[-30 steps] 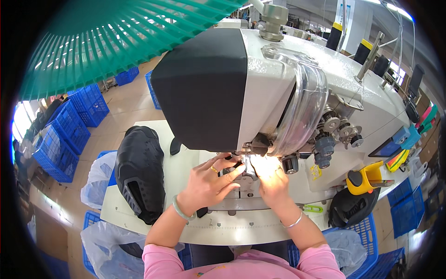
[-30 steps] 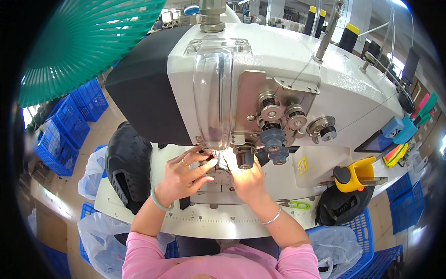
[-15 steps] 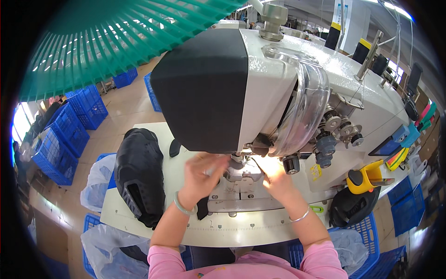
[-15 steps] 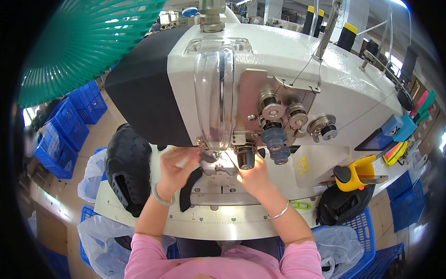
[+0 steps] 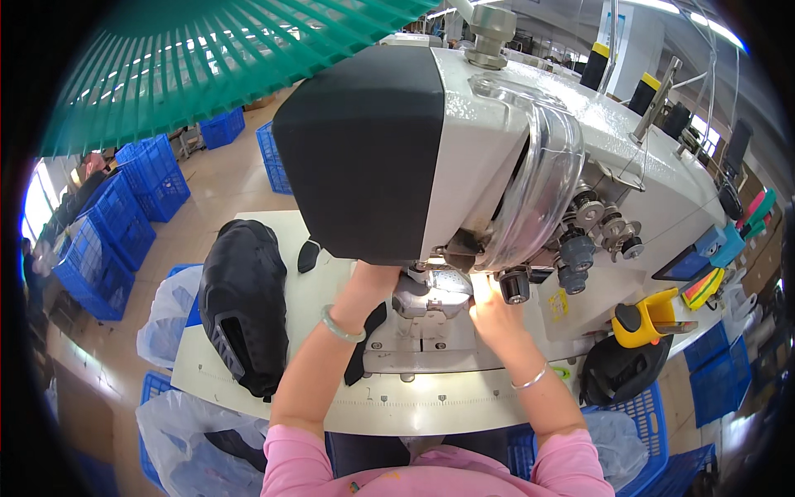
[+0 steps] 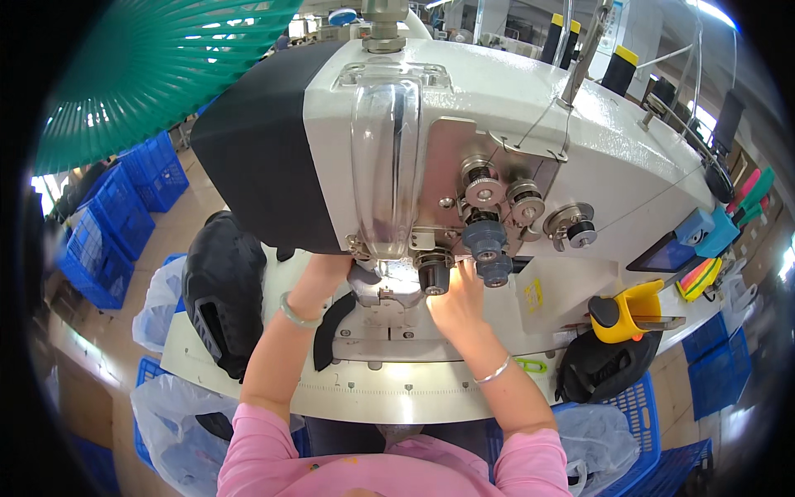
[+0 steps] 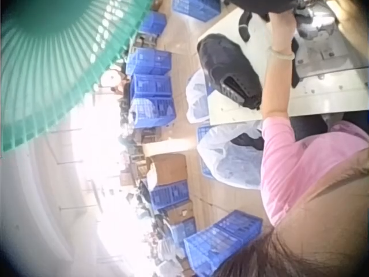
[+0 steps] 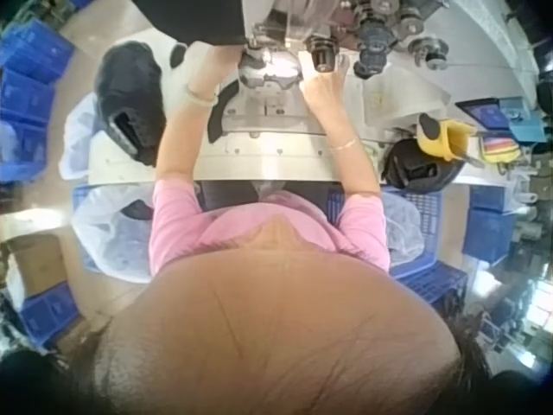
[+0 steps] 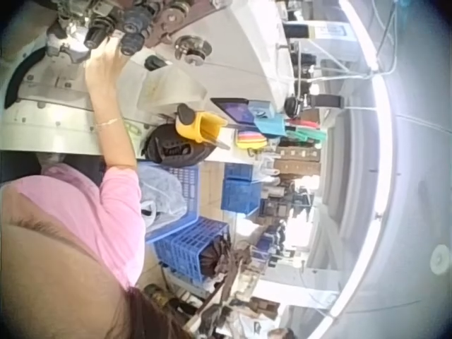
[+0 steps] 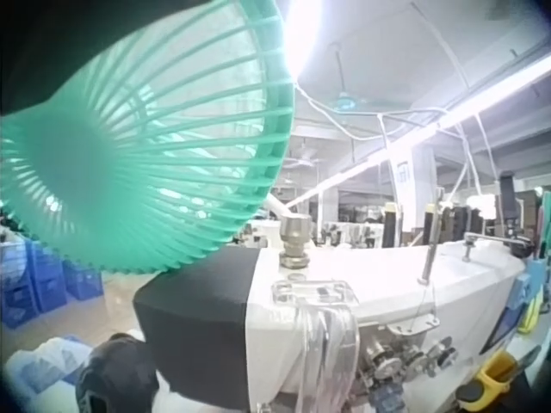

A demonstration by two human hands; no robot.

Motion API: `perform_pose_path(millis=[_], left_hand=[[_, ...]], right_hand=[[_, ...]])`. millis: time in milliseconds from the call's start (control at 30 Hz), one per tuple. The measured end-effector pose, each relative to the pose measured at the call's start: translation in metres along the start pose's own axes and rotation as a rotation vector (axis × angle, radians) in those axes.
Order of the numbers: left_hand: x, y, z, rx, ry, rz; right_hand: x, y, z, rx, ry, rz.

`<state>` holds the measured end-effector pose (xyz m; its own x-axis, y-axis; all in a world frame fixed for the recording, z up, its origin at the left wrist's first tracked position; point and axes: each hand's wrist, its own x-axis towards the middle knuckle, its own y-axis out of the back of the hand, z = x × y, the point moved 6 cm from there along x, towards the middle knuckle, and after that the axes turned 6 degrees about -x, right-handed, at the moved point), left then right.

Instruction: Stitching components of shoe uppers using an industrial sewing machine.

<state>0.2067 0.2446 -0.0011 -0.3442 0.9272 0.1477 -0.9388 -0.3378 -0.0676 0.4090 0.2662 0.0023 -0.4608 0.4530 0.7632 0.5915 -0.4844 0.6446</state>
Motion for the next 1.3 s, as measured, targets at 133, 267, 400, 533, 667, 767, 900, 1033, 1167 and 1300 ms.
perform_pose_path(millis=[133, 267, 400, 533, 667, 767, 900, 1033, 1167, 1300], left_hand=[[0.017, 0.016, -0.008, 0.299, -0.729, 0.283], [0.009, 0.078, 0.04, 0.197, -0.859, 0.592], [-0.096, 0.069, 0.142, 0.757, -0.723, 0.744], [-0.147, 0.015, 0.141, 0.92, -0.692, 0.326], [-0.145, 0.009, 0.115, 0.72, -0.563, 0.033], [-0.135, 0.01, 0.073, 0.416, -0.298, -0.197], [-0.128, -0.006, 0.033, -0.119, 0.054, -0.356], [-0.127, -0.011, 0.006, -0.383, 0.145, -0.317], [-0.13, -0.013, -0.004, -0.574, 0.186, -0.361], [-0.13, -0.015, -0.007, -0.599, 0.209, -0.37]], right_hand=[[-0.001, -0.028, 0.014, -0.048, -0.048, -0.001], [-0.004, -0.024, 0.021, 0.055, -0.34, -0.325], [0.013, 0.061, -0.05, 0.109, 0.166, -0.183], [0.034, 0.088, -0.1, 0.667, 0.124, -0.041], [0.024, 0.053, -0.086, 1.103, 0.079, -0.441], [-0.008, 0.02, -0.076, 1.339, -0.111, -0.799], [-0.036, 0.008, -0.07, 1.584, -0.268, -0.8], [-0.045, 0.005, -0.069, 1.684, -0.425, -0.699], [-0.054, -0.001, -0.069, 1.651, -0.458, -0.663], [-0.058, -0.004, -0.065, 1.548, -0.471, -0.636]])
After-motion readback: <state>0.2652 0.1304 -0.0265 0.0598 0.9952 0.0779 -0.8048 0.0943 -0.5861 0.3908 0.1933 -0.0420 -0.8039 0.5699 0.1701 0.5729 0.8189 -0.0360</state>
